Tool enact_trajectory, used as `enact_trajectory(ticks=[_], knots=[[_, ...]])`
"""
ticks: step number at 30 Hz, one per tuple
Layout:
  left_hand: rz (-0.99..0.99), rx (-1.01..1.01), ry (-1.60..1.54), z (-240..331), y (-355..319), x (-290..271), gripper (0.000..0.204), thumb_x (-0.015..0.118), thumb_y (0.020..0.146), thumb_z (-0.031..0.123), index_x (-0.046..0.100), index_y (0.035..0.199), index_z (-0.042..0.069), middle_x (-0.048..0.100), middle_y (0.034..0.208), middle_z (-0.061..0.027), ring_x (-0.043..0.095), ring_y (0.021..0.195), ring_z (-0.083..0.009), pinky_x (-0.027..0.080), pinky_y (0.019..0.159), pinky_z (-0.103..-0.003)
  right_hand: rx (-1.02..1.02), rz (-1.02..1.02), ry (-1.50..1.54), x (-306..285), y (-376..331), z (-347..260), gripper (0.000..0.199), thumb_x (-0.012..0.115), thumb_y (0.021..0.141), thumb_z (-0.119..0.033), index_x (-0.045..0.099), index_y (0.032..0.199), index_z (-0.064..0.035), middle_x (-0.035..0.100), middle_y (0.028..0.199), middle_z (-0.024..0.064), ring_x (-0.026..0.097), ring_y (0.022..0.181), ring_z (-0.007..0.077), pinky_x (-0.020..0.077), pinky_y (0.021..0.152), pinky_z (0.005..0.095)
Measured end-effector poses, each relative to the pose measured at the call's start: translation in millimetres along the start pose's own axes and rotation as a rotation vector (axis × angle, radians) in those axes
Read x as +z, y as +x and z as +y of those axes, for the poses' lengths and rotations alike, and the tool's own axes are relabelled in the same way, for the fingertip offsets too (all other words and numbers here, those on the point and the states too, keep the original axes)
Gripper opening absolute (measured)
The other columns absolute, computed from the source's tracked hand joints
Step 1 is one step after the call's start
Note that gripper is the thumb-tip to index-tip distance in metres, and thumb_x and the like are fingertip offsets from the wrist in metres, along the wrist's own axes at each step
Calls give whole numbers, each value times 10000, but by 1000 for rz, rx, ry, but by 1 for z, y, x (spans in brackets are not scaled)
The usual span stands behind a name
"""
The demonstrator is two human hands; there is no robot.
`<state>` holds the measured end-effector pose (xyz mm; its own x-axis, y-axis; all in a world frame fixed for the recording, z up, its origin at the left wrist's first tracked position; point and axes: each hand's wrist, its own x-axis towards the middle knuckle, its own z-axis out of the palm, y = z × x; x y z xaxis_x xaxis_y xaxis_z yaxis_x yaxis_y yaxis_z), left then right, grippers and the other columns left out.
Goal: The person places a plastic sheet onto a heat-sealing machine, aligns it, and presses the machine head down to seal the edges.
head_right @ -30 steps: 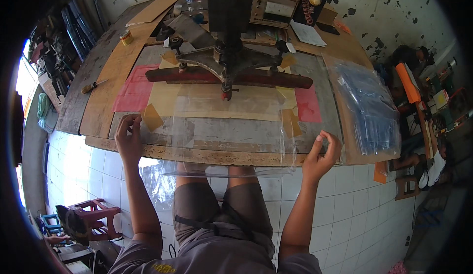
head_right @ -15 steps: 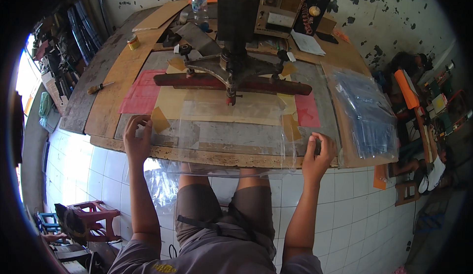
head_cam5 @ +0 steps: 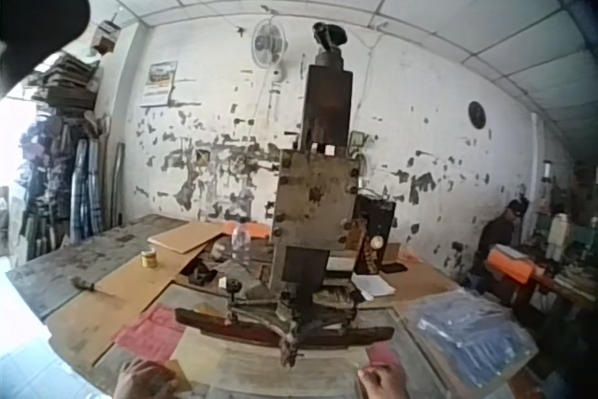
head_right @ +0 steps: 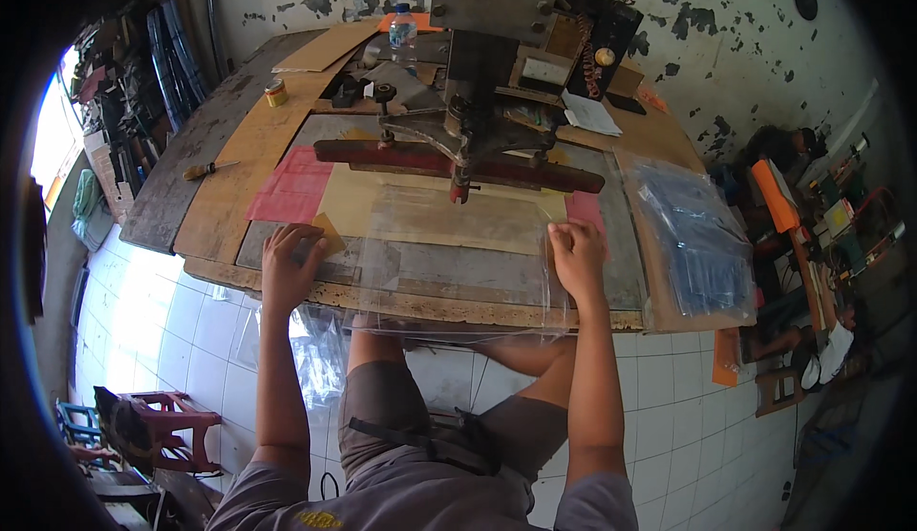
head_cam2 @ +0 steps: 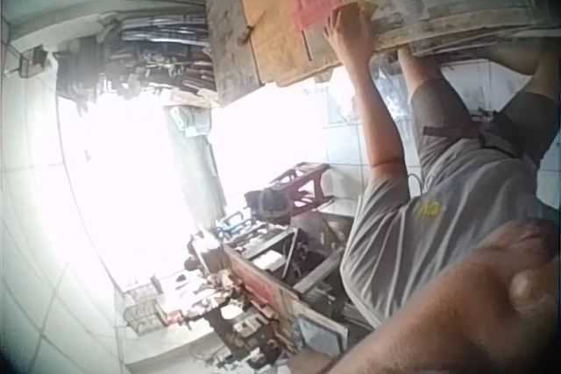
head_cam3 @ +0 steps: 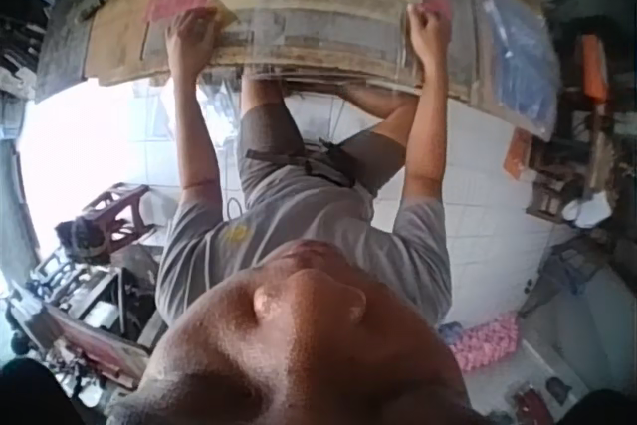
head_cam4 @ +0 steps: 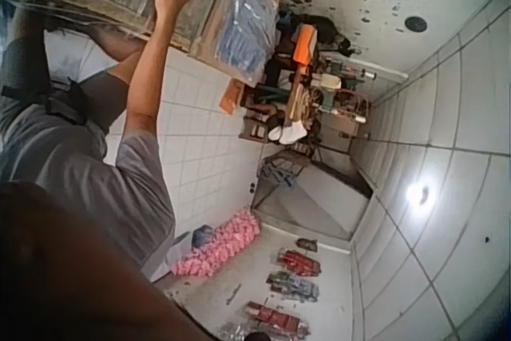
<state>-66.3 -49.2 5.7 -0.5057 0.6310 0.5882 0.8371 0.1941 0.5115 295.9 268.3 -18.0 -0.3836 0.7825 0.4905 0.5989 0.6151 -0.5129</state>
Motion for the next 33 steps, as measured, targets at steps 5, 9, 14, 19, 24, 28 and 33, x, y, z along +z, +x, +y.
enact_trajectory(ticks=[5, 9, 14, 19, 24, 28, 33], knots=[[-15, -6, -14, -1, -1, 3, 224, 747, 924, 259, 767, 1042, 69, 747, 1091, -78, 668, 1104, -288, 428, 1019, -421, 94, -43, -39, 4, 15, 7, 349, 692, 998, -380, 772, 1013, -40, 703, 1111, 148, 641, 1120, 339, 458, 994, 471], [-15, 0, 3, -2, -2, 0, 228, 748, 923, 264, 769, 1043, 70, 748, 1083, -78, 664, 1110, -290, 428, 1014, -424, 64, 47, 148, 1, 6, -3, 317, 701, 998, -311, 741, 991, 3, 704, 1079, 158, 658, 1024, 341, 489, 903, 419], [-29, 22, 20, -3, -2, -3, 251, 746, 929, 275, 764, 1049, 56, 745, 1097, -84, 659, 1103, -301, 428, 1015, -442, 144, -53, 397, -35, -33, -35, 276, 676, 1046, -275, 680, 1000, -3, 661, 960, 66, 631, 899, 189, 486, 843, 327], [-119, 73, -109, 16, 3, 2, 370, 698, 972, 328, 735, 1208, 46, 704, 1278, -126, 610, 1252, -345, 394, 1115, -467, 115, -42, 748, -38, -85, -23, 226, 607, 1108, -243, 634, 1075, -20, 619, 912, -26, 560, 836, 66, 474, 782, 254], [-295, 124, -332, 49, 5, 24, 429, 673, 985, 318, 694, 1286, 13, 656, 1389, -169, 521, 1382, -374, 335, 1197, -478, 123, 42, 813, -34, -86, -34, 212, 567, 1119, -224, 597, 1061, -22, 653, 884, 30, 722, 793, 152, 548, 747, 283], [-375, -148, -463, 50, 3, 35, 421, 727, 980, 258, 659, 1303, -4, 738, 1169, -183, 668, 1172, -292, 476, 1036, -397, 135, 50, 819, -33, -89, -28, 182, 580, 1111, -196, 599, 1060, -22, 659, 863, 37, 710, 772, 144, 548, 730, 280], [-172, -311, -703, 65, -4, 41, 514, 797, 928, 100, 554, 1373, 13, 769, 931, -119, 722, 882, -172, 533, 846, -293, 139, 57, 818, -28, -91, -26, 150, 592, 1097, -157, 603, 1052, -14, 657, 872, 39, 666, 728, 118, 547, 690, 274]])
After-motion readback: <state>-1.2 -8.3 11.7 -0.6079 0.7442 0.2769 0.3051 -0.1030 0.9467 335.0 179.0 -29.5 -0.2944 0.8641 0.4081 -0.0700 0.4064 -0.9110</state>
